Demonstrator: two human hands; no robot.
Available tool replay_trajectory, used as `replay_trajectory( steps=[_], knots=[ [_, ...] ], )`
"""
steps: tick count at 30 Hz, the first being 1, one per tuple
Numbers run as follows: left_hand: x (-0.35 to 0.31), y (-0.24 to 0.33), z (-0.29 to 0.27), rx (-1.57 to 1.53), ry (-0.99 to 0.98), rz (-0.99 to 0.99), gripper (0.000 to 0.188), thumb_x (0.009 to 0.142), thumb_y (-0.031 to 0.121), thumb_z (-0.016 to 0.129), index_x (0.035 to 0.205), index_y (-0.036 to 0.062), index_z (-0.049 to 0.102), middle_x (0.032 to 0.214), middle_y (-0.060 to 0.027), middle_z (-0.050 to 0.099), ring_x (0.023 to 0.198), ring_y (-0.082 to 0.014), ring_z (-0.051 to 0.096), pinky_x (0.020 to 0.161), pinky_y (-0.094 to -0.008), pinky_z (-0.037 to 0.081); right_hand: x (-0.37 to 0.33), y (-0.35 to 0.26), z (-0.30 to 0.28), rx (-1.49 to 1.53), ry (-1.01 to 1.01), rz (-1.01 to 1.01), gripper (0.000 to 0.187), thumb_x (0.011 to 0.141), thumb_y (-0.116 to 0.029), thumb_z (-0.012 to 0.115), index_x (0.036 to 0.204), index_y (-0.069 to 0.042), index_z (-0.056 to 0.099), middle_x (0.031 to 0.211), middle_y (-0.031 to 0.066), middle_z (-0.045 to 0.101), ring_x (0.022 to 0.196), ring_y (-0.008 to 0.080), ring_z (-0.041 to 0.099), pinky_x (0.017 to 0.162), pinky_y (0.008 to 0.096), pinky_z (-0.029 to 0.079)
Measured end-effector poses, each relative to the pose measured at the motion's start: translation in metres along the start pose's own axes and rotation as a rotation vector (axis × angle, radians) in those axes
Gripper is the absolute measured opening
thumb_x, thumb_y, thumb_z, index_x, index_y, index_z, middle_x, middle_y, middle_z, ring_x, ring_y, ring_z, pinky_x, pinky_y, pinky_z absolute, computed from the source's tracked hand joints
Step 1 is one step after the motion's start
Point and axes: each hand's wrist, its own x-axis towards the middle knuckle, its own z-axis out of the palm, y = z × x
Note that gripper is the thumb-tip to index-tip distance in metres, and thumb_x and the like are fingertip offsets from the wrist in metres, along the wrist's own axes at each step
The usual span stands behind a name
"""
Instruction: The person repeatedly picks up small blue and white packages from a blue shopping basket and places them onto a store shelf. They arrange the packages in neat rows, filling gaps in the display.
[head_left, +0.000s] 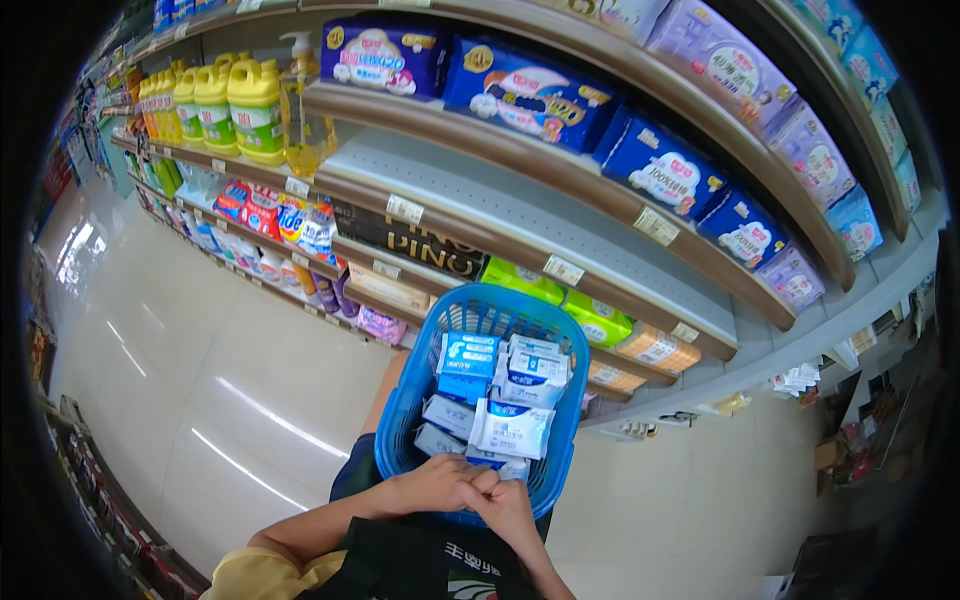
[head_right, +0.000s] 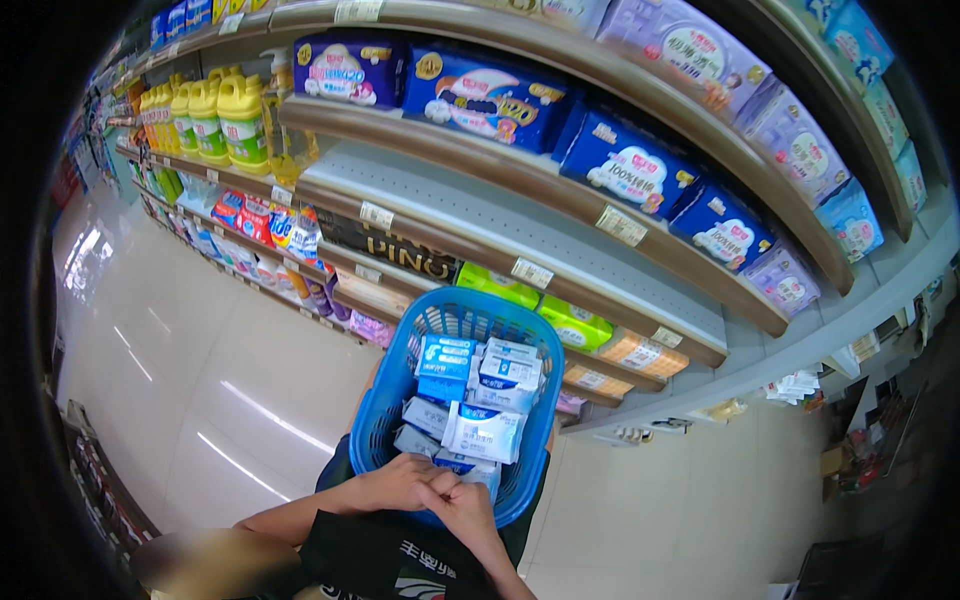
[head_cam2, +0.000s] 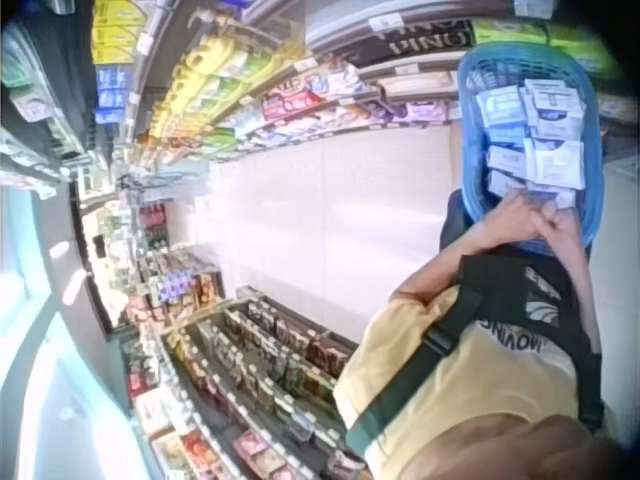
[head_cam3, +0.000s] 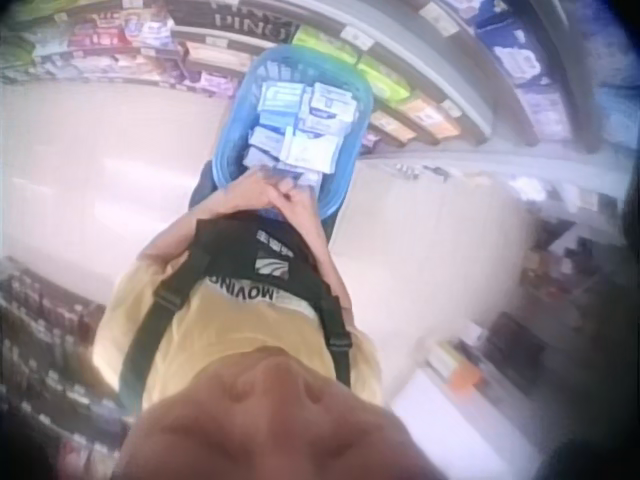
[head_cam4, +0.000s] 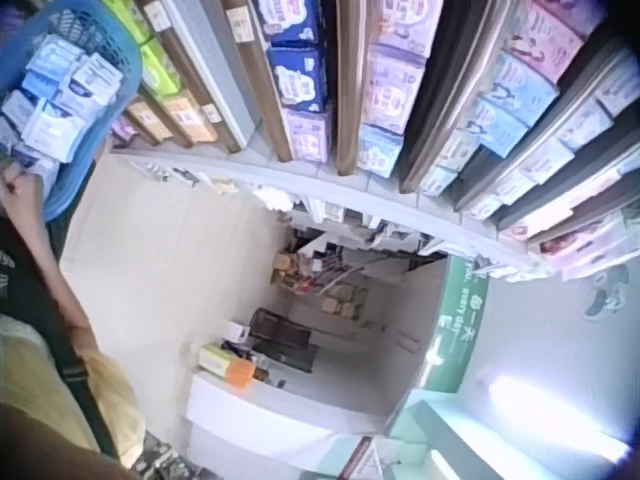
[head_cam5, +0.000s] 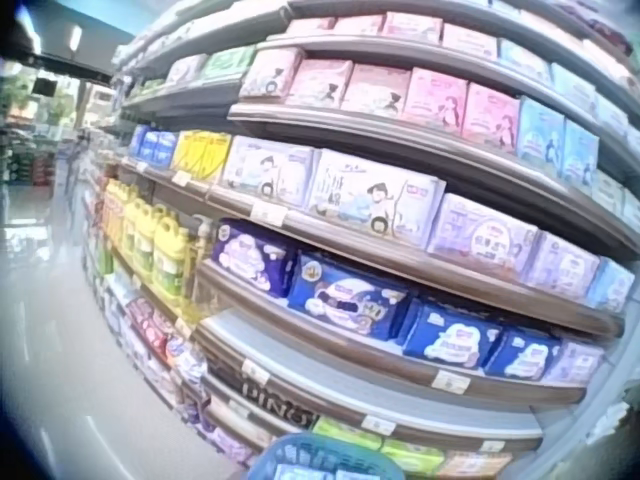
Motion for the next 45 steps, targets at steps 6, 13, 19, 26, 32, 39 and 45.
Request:
replay_trajectory(
  steps=[6, 13, 19, 26, 32, 39, 45],
  knots=[
    [-0.024, -0.019, -0.021, 0.000, -0.075, -0.013, 0.017, 0.092, 0.026, 0.066, 0.098, 0.0105, 0.064, 0.072, -0.0052, 0.065, 0.063, -0.0231, 0.068, 0.058, -0.0354, 0.052, -0.004, -0.033, -0.006, 0.089, 0.045, 0.081, 0.036, 0.104, -0.021, 0.061, 0.081, 0.004, 0.073, 0.066, 0.0077, 0.071, 0.056, 0.0108, 0.066, 0.053, 0.0244, 0.050],
    [-0.039, -0.046, -0.032, 0.000, 0.136, -0.455, 0.017, 0.095, 0.022, 0.069, 0.104, 0.0085, 0.063, 0.079, -0.0106, 0.064, 0.066, -0.0304, 0.066, 0.061, -0.0397, 0.053, 0.006, -0.017, -0.025, 0.161, 0.142, 0.110, 0.035, 0.110, -0.017, 0.046, 0.084, 0.000, 0.064, 0.074, 0.0056, 0.068, 0.064, 0.0081, 0.063, 0.060, 0.0223, 0.049],
    [0.002, -0.072, -0.026, 0.095, 0.157, -0.494, 0.058, 0.081, 0.010, 0.080, 0.134, 0.0049, 0.056, 0.138, -0.0185, 0.053, 0.117, -0.0388, 0.058, 0.097, -0.0436, 0.050, 0.047, -0.032, -0.010, -0.136, 0.150, -0.130, 0.026, 0.102, -0.006, 0.053, 0.127, -0.003, 0.061, 0.137, 0.0145, 0.059, 0.119, 0.0249, 0.064, 0.097, 0.0326, 0.052],
    [0.019, -0.099, -0.016, 0.123, 0.105, -0.521, 0.059, 0.079, 0.003, 0.076, 0.136, 0.0025, 0.056, 0.140, -0.0208, 0.052, 0.119, -0.0424, 0.055, 0.100, -0.0480, 0.049, 0.080, -0.029, -0.002, -0.229, -0.024, -0.103, 0.038, 0.101, -0.017, 0.061, 0.137, -0.007, 0.060, 0.153, 0.0194, 0.045, 0.140, 0.0398, 0.045, 0.113, 0.0461, 0.040],
    [-0.016, -0.093, 0.011, -0.018, 0.072, -0.481, 0.052, 0.082, 0.005, 0.071, 0.133, 0.0028, 0.059, 0.114, -0.0227, 0.069, 0.101, -0.0395, 0.068, 0.090, -0.0453, 0.054, 0.081, 0.001, 0.018, -0.364, -0.101, -0.080, 0.040, 0.098, -0.026, 0.067, 0.133, -0.007, 0.063, 0.151, 0.0202, 0.048, 0.138, 0.0399, 0.047, 0.114, 0.0447, 0.040],
    [-0.022, -0.092, 0.005, -0.023, -0.057, -0.544, 0.022, 0.083, 0.009, 0.071, 0.105, 0.0047, 0.071, 0.087, -0.0222, 0.072, 0.079, -0.0393, 0.071, 0.071, -0.0483, 0.056, 0.074, -0.001, 0.015, -0.176, -0.044, -0.108, 0.024, 0.093, -0.023, 0.072, 0.106, -0.003, 0.075, 0.120, 0.0198, 0.069, 0.106, 0.0363, 0.067, 0.095, 0.0433, 0.052],
    [-0.004, -0.083, -0.005, 0.032, -0.053, -0.510, 0.012, 0.082, 0.010, 0.075, 0.090, 0.0035, 0.071, 0.084, -0.0177, 0.071, 0.082, -0.0330, 0.070, 0.071, -0.0439, 0.054, 0.072, -0.016, -0.003, -0.331, 0.094, -0.105, 0.016, 0.092, -0.018, 0.071, 0.087, -0.003, 0.075, 0.088, 0.0129, 0.074, 0.088, 0.0324, 0.069, 0.080, 0.0409, 0.054]
  ],
)
